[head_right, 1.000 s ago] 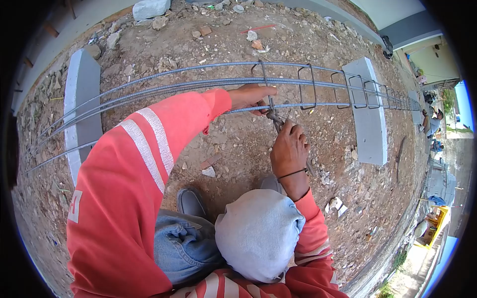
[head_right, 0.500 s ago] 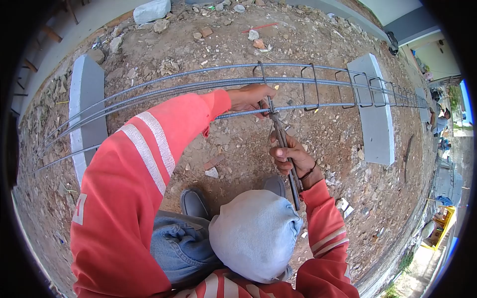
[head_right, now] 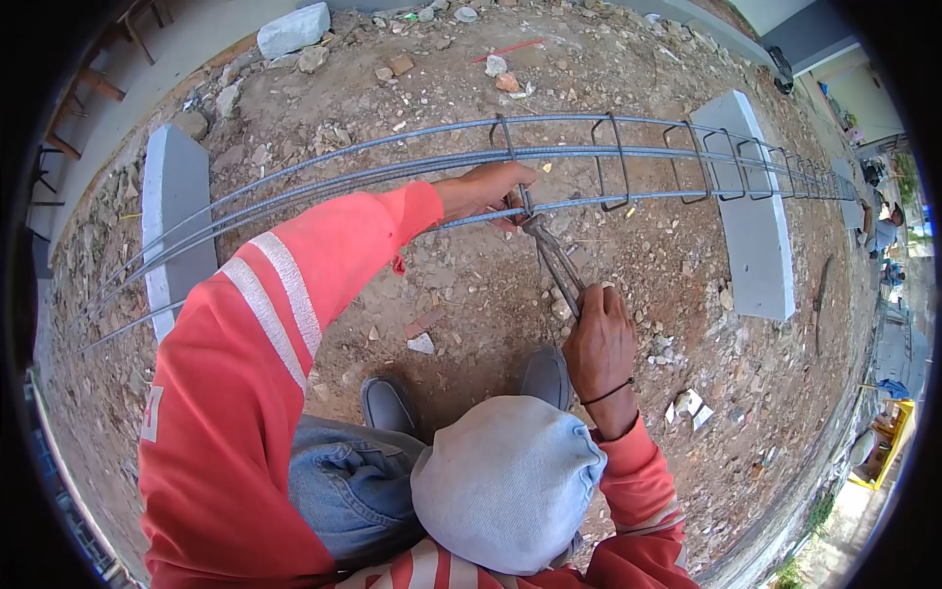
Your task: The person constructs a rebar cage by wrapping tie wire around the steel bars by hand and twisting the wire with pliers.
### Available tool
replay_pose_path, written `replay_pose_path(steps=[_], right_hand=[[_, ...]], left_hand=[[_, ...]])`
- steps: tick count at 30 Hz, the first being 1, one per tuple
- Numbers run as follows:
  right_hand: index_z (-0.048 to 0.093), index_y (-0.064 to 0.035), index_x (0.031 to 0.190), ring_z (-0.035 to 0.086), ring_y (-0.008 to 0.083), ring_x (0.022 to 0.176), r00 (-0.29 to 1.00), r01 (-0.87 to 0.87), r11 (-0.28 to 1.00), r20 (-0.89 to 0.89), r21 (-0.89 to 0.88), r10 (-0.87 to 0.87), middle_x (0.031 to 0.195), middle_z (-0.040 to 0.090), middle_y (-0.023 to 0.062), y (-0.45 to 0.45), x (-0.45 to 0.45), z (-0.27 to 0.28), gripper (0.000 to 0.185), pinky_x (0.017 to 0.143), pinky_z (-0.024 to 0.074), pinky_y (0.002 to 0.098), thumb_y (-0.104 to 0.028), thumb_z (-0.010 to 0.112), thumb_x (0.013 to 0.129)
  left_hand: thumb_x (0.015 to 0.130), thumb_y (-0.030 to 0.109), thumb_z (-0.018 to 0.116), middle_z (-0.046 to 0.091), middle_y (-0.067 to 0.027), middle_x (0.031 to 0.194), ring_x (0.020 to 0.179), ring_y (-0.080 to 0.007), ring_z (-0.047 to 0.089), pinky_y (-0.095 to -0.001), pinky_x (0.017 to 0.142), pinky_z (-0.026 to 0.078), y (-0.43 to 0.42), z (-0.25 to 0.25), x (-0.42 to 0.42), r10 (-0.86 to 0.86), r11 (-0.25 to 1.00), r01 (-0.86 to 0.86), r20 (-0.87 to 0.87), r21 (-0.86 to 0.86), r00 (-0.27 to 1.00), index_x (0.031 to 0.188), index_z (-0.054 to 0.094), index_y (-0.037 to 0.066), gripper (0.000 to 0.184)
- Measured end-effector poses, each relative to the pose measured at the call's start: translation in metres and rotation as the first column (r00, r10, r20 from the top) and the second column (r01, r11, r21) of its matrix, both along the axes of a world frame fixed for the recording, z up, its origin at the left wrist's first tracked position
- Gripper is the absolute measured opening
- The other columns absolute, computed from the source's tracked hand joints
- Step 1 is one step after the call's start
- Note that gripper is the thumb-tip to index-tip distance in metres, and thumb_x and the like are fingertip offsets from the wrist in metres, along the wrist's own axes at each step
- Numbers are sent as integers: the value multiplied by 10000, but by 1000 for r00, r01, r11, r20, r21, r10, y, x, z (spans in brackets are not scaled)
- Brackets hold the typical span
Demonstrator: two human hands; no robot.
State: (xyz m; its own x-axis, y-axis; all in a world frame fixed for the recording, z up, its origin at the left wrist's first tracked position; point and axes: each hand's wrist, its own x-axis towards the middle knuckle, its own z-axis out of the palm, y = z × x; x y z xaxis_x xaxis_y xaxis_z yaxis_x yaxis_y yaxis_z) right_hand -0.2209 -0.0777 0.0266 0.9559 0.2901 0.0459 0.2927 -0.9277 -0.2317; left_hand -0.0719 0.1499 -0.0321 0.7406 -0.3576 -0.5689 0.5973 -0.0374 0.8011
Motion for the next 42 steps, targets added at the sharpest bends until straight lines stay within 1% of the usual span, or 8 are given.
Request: replay_pose_path(steps=[17, 23, 24, 26, 31, 33, 37, 42], right_hand=[[482, -24, 921, 628, 454, 606, 994, -51, 947, -78, 318, 80, 630, 600, 224, -1, 33, -68, 218, 561, 501, 506, -93, 650, 801], [482, -53, 996, 512, 176, 442, 931, 67, 874, -346, 482, 119, 580, 532, 59, -17, 26, -52, 346, 436, 410, 343, -131, 748, 789], [470, -75, 1049, 479, 146, 440, 549, 468, 576, -731, 671, 405, 586, 499, 34, -25, 29, -49, 393, 422, 390, 321, -124, 761, 789], [417, -133, 1215, 430, 101, 439, -46, 895, 220, -409, 389, 911, 622, 447, -6, -47, 42, -76, 561, 402, 371, 278, -109, 784, 791], [379, -91, 1276, 447, 121, 432, 10, 771, 346, -554, 534, 832, 661, 487, 16, -35, 38, -57, 632, 410, 403, 276, -82, 779, 787], [403, -62, 1218, 502, 144, 492, 432, 480, 616, -779, 625, 454, 715, 520, 30, -31, 27, -37, 535, 468, 449, 291, -4, 728, 797], [432, -38, 1057, 587, 256, 680, 997, 46, 867, -78, 496, -8, 798, 533, 107, -45, -5, -48, 390, 618, 494, 366, 112, 610, 744], [577, -36, 1004, 578, 365, 1001, 985, 71, 997, -157, 25, -66, 1045, 560, 147, -41, -12, -13, 250, 858, 432, 483, 12, 581, 758]], left_hand=[[926, 319, 512, 587, -152, 946, 842, -260, 663, -398, 809, 588, 6, 3, 8, -122, 991, 124, -31, 54, 992, 1138, 467, -7, 391], [909, 269, 508, 582, -157, 896, 803, -272, 669, -418, 799, 586, 3, 0, 6, -70, 997, 71, -29, 34, 997, 991, 486, -6, 288], [909, 269, 508, 582, -157, 896, 803, -272, 669, -418, 799, 586, 1, -2, 7, -75, 996, 76, -30, 43, 997, 991, 486, -6, 288], [888, 224, 503, 557, -135, 843, 773, -270, 662, -445, 793, 585, 1, -3, 8, -68, 998, 68, -53, 11, 996, 925, 474, 16, 213], [855, 178, 507, 511, -95, 804, 733, -257, 643, -485, 766, 579, -3, 7, 1, 48, 998, -47, -31, 47, 998, 882, 442, 59, 138], [854, 185, 508, 514, -97, 813, 728, -251, 643, -494, 751, 580, -4, 3, 4, 92, 994, -89, -59, 55, 994, 887, 446, 60, 143], [913, 267, 484, 587, -148, 845, 751, -252, 657, -443, 719, 606, -5, -3, 6, 46, 998, -43, -58, 48, 997, 1099, 474, -6, 331], [888, 208, 499, 557, -136, 830, 756, -268, 679, -476, 747, 599, -7, 0, 5, 70, 997, -68, -46, 48, 996, 994, 451, -3, 242]])
